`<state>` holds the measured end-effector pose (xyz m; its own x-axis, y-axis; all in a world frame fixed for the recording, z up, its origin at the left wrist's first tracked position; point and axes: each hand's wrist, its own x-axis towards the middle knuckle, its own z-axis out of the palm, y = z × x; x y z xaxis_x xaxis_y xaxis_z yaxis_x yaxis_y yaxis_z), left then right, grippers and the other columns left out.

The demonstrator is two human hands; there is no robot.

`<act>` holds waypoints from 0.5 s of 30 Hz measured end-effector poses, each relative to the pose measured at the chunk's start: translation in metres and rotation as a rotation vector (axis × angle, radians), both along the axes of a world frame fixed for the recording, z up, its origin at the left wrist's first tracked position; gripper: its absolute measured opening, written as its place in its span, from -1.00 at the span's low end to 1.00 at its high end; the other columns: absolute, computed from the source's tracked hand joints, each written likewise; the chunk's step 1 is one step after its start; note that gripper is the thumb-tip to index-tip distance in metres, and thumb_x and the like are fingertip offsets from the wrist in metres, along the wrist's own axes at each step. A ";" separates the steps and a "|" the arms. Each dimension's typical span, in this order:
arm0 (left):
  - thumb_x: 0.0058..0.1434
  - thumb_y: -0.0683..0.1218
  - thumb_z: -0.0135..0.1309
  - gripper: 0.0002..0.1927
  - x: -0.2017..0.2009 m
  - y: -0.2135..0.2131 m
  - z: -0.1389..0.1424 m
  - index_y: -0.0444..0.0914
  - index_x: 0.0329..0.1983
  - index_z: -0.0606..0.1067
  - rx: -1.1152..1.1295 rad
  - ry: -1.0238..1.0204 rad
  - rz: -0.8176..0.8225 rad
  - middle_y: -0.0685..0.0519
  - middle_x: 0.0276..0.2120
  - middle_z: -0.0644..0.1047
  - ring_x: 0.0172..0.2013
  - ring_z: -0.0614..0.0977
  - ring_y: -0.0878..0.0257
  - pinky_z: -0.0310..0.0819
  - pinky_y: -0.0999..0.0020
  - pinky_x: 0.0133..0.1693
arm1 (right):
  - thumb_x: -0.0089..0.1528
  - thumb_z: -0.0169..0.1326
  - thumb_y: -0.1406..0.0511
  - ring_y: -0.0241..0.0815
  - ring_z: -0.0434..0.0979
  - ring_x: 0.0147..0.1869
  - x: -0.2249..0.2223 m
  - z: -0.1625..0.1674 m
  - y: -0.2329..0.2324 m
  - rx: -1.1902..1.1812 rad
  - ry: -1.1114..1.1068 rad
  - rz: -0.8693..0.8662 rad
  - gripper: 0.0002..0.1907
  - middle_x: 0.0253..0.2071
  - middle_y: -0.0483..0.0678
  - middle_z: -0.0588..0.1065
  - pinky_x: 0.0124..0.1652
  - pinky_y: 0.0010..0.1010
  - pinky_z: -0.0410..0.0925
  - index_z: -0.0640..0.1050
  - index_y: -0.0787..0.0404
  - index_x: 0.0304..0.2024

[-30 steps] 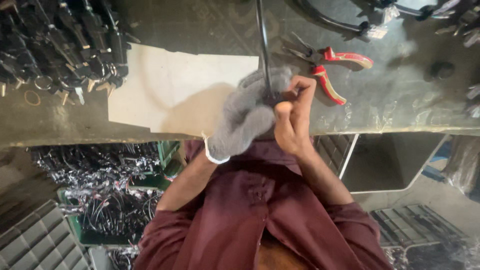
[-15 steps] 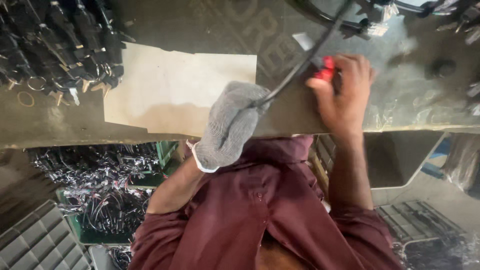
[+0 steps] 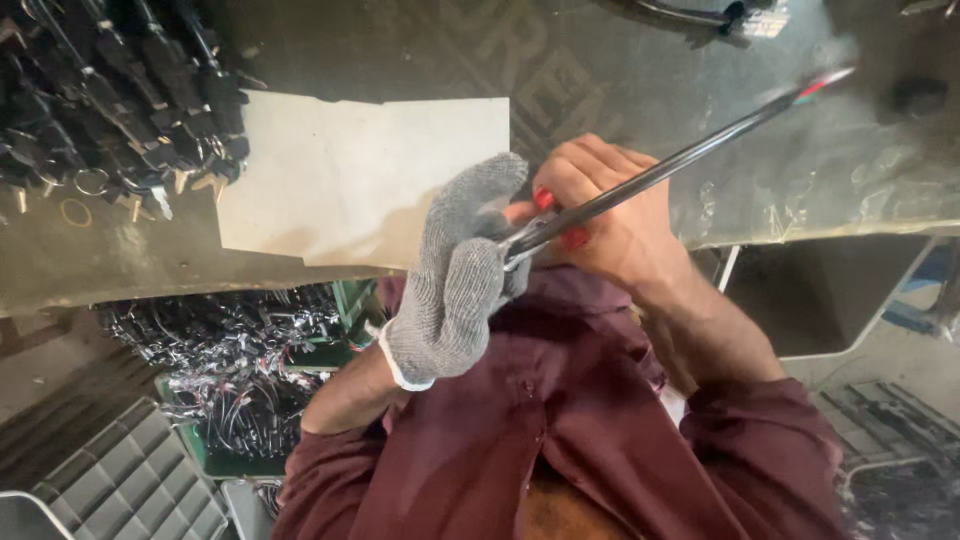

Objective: The person repeatedly strips the ends of black wires and crimps metal connectors onto them using pliers. The person handles each wire one at a time, stripping the insulation, inserting the wire into a connector, and crimping it in place.

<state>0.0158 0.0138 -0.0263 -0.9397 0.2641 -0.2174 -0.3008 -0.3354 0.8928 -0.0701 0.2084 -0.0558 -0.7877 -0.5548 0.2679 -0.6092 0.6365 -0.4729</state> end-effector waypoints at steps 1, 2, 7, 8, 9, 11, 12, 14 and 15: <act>0.58 -0.04 -0.09 -0.42 -0.005 -0.001 -0.003 -0.34 0.55 0.10 0.180 -0.171 0.033 0.03 -0.12 0.48 -0.33 0.40 0.45 0.28 0.61 -0.30 | 0.17 0.41 0.00 -0.11 0.55 -0.33 0.000 -0.001 0.001 0.108 -0.022 -0.025 -0.51 -0.46 -0.09 0.48 -0.38 -0.24 0.37 0.45 0.13 -0.51; 0.56 -0.07 -0.06 -0.42 -0.012 0.001 -0.007 -0.38 0.54 0.14 0.364 -0.345 0.066 0.00 -0.13 0.48 -0.33 0.43 0.42 0.27 0.62 -0.32 | 0.19 0.39 0.02 -0.10 0.55 -0.32 -0.001 -0.002 0.002 0.083 -0.026 0.000 -0.52 -0.46 -0.09 0.48 -0.38 -0.24 0.36 0.44 0.13 -0.51; 0.46 -0.14 0.05 -0.66 -0.020 0.000 -0.009 -0.28 0.22 0.29 -0.636 0.212 -0.205 -0.05 -0.12 0.48 -0.19 0.56 0.24 0.45 0.40 -0.14 | 0.19 0.38 0.14 -0.02 0.55 -0.20 -0.007 -0.001 0.008 -0.155 -0.178 0.135 -0.63 -0.32 -0.09 0.51 -0.28 -0.22 0.37 0.45 0.17 -0.39; 0.49 -0.09 0.08 -0.49 -0.017 -0.007 -0.006 -0.29 0.38 0.18 -0.474 0.292 -0.177 -0.06 0.03 0.48 -0.06 0.59 0.20 0.49 0.35 0.00 | 0.21 0.36 0.17 -0.01 0.56 -0.16 -0.006 -0.001 0.008 -0.156 -0.154 0.118 -0.67 -0.26 -0.07 0.51 -0.19 -0.21 0.41 0.47 0.17 -0.31; 0.53 -0.04 0.12 -0.32 -0.015 -0.011 -0.002 -0.30 0.53 0.07 -0.312 0.368 -0.149 -0.07 0.18 0.48 0.08 0.62 0.15 0.54 0.30 0.13 | 0.23 0.34 0.20 -0.01 0.56 -0.11 -0.005 -0.001 0.008 -0.156 -0.134 0.102 -0.70 -0.20 -0.06 0.51 -0.11 -0.21 0.44 0.48 0.18 -0.23; 0.34 -0.06 0.24 -0.29 -0.013 -0.013 0.000 -0.29 0.45 0.18 -0.604 0.492 -0.042 -0.15 0.18 0.48 0.09 0.61 -0.01 0.53 0.19 0.09 | 0.20 0.31 0.23 -0.01 0.57 -0.08 0.001 -0.002 0.008 -0.178 -0.143 0.074 -0.71 -0.14 -0.04 0.52 -0.08 -0.21 0.47 0.50 0.20 -0.16; 0.25 -0.07 0.29 -0.27 -0.012 -0.013 0.001 -0.28 0.41 0.23 -0.750 0.549 0.009 -0.19 0.18 0.48 0.09 0.60 -0.10 0.52 0.14 0.07 | 0.16 0.31 0.23 -0.01 0.58 -0.10 0.005 -0.003 0.007 -0.198 -0.176 0.065 -0.69 -0.15 -0.05 0.53 -0.14 -0.23 0.45 0.50 0.20 -0.16; 0.24 -0.05 0.34 -0.20 -0.011 -0.009 0.000 -0.31 0.44 0.22 -0.831 0.444 -0.023 -0.14 0.11 0.52 0.03 0.61 -0.11 0.51 0.11 0.02 | 0.10 0.29 0.26 -0.01 0.59 -0.13 0.011 -0.005 0.005 -0.210 -0.210 0.050 -0.68 -0.15 -0.05 0.54 -0.21 -0.25 0.43 0.50 0.21 -0.17; 0.24 -0.04 0.37 -0.17 -0.010 -0.007 -0.001 -0.33 0.46 0.21 -0.872 0.392 -0.037 -0.12 0.08 0.54 -0.01 0.61 -0.12 0.50 0.09 -0.01 | 0.09 0.27 0.28 -0.01 0.59 -0.13 0.012 -0.006 0.004 -0.202 -0.207 0.046 -0.69 -0.15 -0.04 0.54 -0.22 -0.26 0.43 0.50 0.22 -0.16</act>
